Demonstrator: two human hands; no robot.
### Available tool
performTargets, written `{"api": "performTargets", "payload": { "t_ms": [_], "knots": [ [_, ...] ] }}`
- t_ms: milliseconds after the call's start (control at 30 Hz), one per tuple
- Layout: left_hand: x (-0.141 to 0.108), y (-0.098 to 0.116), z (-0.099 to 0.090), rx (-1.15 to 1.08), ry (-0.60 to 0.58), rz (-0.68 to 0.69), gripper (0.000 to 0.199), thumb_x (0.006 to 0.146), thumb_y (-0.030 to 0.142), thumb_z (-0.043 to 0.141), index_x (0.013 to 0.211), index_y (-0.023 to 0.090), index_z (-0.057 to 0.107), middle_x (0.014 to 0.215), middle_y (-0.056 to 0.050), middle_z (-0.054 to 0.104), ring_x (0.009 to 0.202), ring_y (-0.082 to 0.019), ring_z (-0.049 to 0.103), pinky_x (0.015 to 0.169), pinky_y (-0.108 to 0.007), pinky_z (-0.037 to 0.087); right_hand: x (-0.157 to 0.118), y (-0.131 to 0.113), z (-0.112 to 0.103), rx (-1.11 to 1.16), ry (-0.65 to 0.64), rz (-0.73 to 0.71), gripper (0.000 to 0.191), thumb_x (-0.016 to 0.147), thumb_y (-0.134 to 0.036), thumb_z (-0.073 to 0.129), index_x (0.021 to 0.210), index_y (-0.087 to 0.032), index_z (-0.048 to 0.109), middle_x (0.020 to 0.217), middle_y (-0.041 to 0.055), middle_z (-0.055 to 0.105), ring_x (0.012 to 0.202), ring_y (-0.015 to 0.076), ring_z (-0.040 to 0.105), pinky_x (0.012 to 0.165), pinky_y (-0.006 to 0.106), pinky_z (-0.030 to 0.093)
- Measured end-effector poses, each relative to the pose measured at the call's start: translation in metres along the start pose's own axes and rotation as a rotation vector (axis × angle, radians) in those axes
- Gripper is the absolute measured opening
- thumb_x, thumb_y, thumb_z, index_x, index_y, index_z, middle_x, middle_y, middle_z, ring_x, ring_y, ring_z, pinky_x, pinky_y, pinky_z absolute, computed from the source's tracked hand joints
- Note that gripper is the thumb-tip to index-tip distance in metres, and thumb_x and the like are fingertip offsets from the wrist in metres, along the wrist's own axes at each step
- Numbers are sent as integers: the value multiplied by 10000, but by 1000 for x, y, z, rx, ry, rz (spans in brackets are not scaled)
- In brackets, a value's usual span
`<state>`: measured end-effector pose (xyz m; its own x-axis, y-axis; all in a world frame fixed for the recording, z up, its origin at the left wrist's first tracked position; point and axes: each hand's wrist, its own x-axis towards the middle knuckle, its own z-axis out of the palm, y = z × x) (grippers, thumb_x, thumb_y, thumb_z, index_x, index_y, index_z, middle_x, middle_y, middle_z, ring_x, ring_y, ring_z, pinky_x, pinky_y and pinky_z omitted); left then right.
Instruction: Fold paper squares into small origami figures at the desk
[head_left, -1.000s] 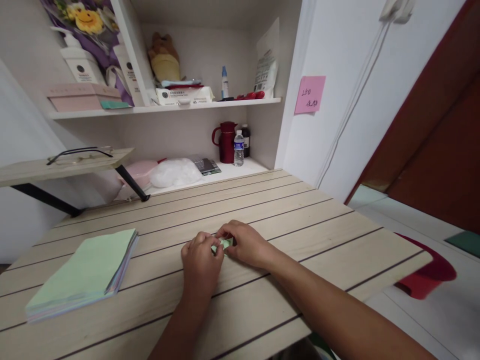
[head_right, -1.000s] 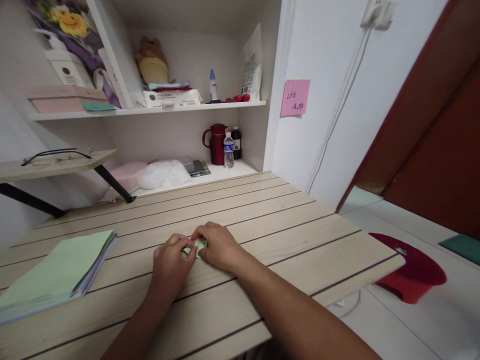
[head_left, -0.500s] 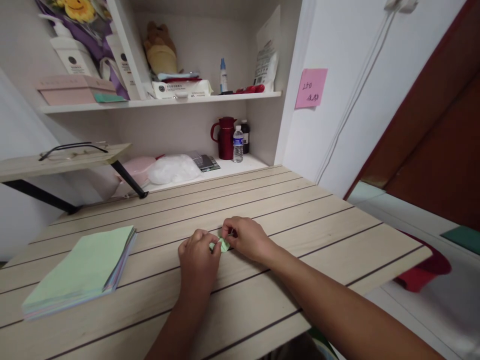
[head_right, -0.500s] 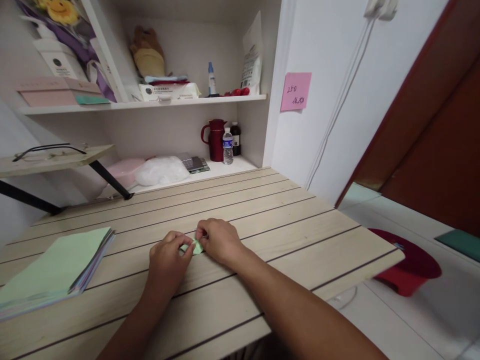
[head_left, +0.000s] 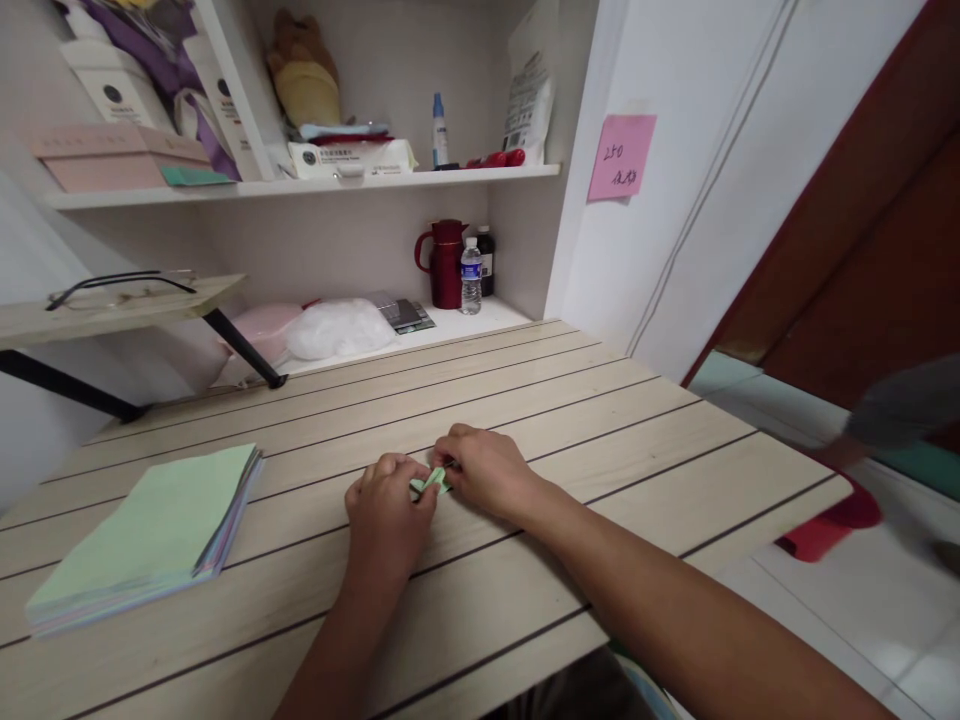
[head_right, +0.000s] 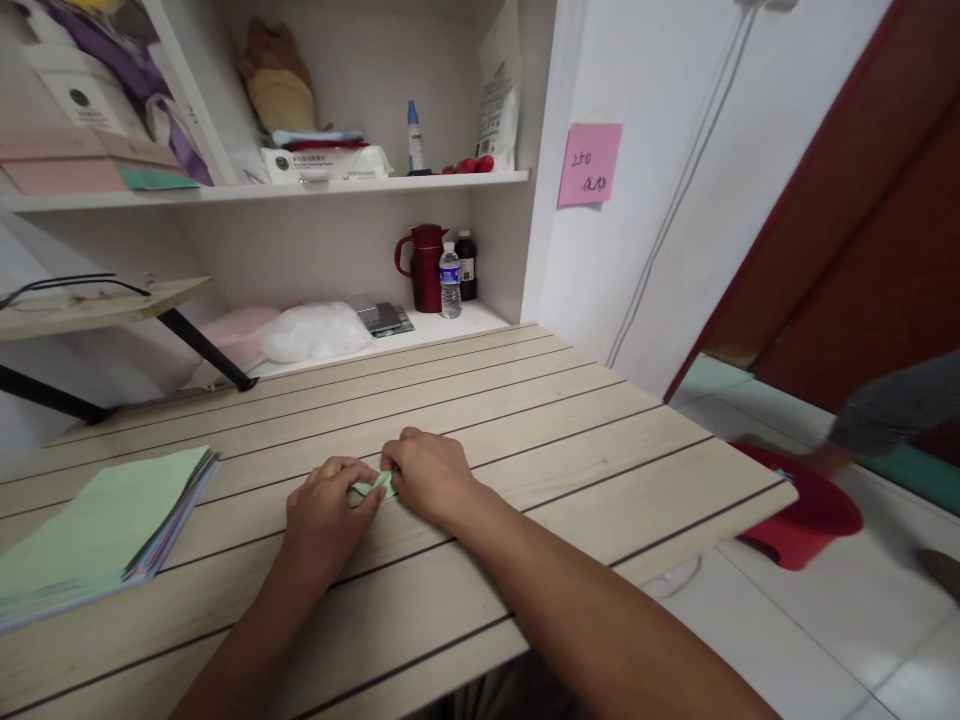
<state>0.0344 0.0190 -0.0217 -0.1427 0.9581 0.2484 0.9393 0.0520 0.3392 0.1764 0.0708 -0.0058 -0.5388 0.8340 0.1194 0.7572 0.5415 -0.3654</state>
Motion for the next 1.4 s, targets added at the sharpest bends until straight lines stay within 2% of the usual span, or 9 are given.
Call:
{"api": "performTargets", "payload": {
  "t_ms": [133,200,300,400,767,967,1133,1267,1400],
  "knots": [
    [0,0,2,3,3,-24,133,779,228,648,894,227,714,1077,-68,689,1073,-292,590,886,-434,409,0,0,0,6,-2,11,150,853,-267,562,947,-279,679,1018,13,647,878,176,595,625,262,327],
    [1,-3,1,-81,-4,-44,126,790,261,636,878,226,719,1078,-68,695,1085,-289,592,916,-436,406,1,0,-1,33,-1,33,141,862,-290,562,932,-277,684,1016,11,654,888,176,593,636,261,332],
    [5,-12,-1,-234,-48,-58,252,889,321,491,867,231,726,1077,-54,710,1087,-250,609,946,-404,414,2,1,-2,80,-8,64,140,872,-339,578,908,-267,694,1004,12,665,893,173,590,659,258,339],
    [8,-17,-4,-271,-71,-40,368,933,300,376,851,244,730,1065,-29,721,1073,-208,621,945,-358,422,3,1,-3,97,-4,71,134,856,-346,607,892,-256,700,996,16,672,895,174,592,654,259,332],
    [3,-9,-2,-79,-28,-77,156,821,226,575,825,270,725,1067,-4,713,1047,-219,611,883,-361,402,7,4,5,175,4,114,163,830,-358,616,848,-232,718,941,31,703,868,186,607,636,259,332],
    [1,-3,-1,-40,-4,-93,89,783,213,624,804,253,701,1064,-21,700,1054,-233,606,884,-366,391,10,4,3,204,-19,48,101,805,-280,649,837,-223,726,903,27,696,841,177,613,659,248,369],
    [-2,-9,-4,-12,-24,41,98,799,201,612,848,260,673,1017,-16,676,1015,-222,585,864,-361,376,2,14,4,249,-37,-95,157,758,-237,723,915,-220,729,913,23,669,837,159,603,723,234,411],
    [-2,-19,-5,-84,-73,196,54,810,286,644,854,257,658,1026,-16,664,997,-225,576,868,-377,374,-5,25,11,418,43,-188,154,784,-193,701,936,-199,719,893,30,646,815,151,602,753,248,446],
    [-4,-20,-2,-113,-39,222,122,746,241,718,843,244,643,1039,-16,662,1010,-235,572,898,-404,371,-9,33,13,536,12,-249,241,742,-179,751,977,-202,705,939,31,634,793,145,585,726,248,462]
  ]
}}
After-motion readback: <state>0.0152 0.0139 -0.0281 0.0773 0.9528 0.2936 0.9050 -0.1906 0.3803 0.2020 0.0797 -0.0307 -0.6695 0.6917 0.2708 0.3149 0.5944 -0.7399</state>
